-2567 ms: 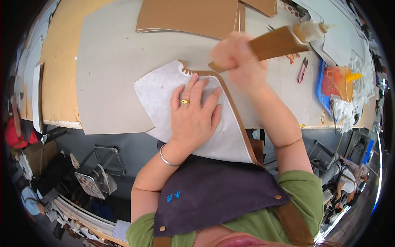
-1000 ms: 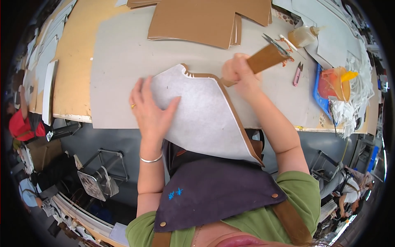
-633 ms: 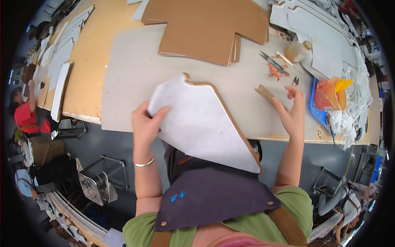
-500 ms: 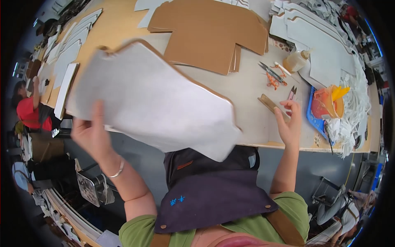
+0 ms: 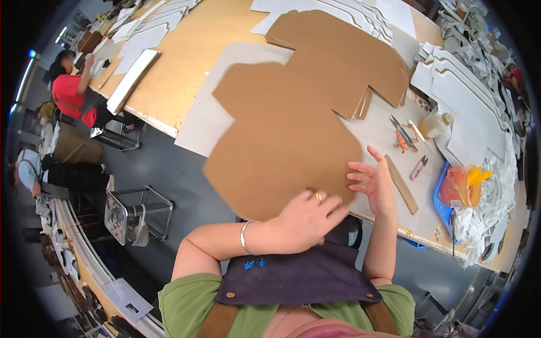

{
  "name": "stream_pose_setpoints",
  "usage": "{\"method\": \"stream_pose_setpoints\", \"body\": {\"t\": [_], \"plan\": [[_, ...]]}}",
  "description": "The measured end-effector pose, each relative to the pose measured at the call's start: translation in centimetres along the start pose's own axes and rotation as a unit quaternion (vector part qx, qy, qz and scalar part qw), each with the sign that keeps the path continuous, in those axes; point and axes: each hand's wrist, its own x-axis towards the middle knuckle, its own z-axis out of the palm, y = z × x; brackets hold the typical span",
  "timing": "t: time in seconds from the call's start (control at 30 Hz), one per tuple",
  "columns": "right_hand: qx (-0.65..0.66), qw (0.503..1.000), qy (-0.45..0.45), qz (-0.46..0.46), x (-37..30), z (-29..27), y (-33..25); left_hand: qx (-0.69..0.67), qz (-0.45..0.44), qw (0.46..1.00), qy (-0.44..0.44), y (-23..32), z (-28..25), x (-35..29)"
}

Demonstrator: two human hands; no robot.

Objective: Applying glue and assembling components of a leather or material bag/accessory.

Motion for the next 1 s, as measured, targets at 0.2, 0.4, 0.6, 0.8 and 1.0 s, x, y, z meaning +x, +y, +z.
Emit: {"method": "stream_pose_setpoints", "body": {"t": [0.2, 0.4, 0.6, 0.8, 1.0], "plan": [[-0.427, 0.876, 0.152, -0.163, 0.5, -1.7, 2.5, -0.007, -0.122, 0.991, 0.049, -6.8, -4.4, 0.0], [-0.613, 0.741, 0.24, -0.134, 0.5, -1.2, 1.2, 0.164, -0.384, 0.886, 0.203, -23.6, -3.0, -2.7], [-0.409, 0.894, 0.183, -0.007, 0.6, -0.3, 1.6, -0.143, -0.47, 0.862, 0.124, -25.0, -3.7, -2.9], [-0.259, 0.948, 0.02, -0.182, 0.5, -1.4, -1.2, -0.43, -0.3, 0.805, 0.276, -21.3, -7.3, -5.6], [-0.314, 0.899, 0.102, -0.286, 6.9, -2.5, -10.8, -0.368, -0.245, 0.816, 0.372, -23.7, -12.9, 3.0]]}}
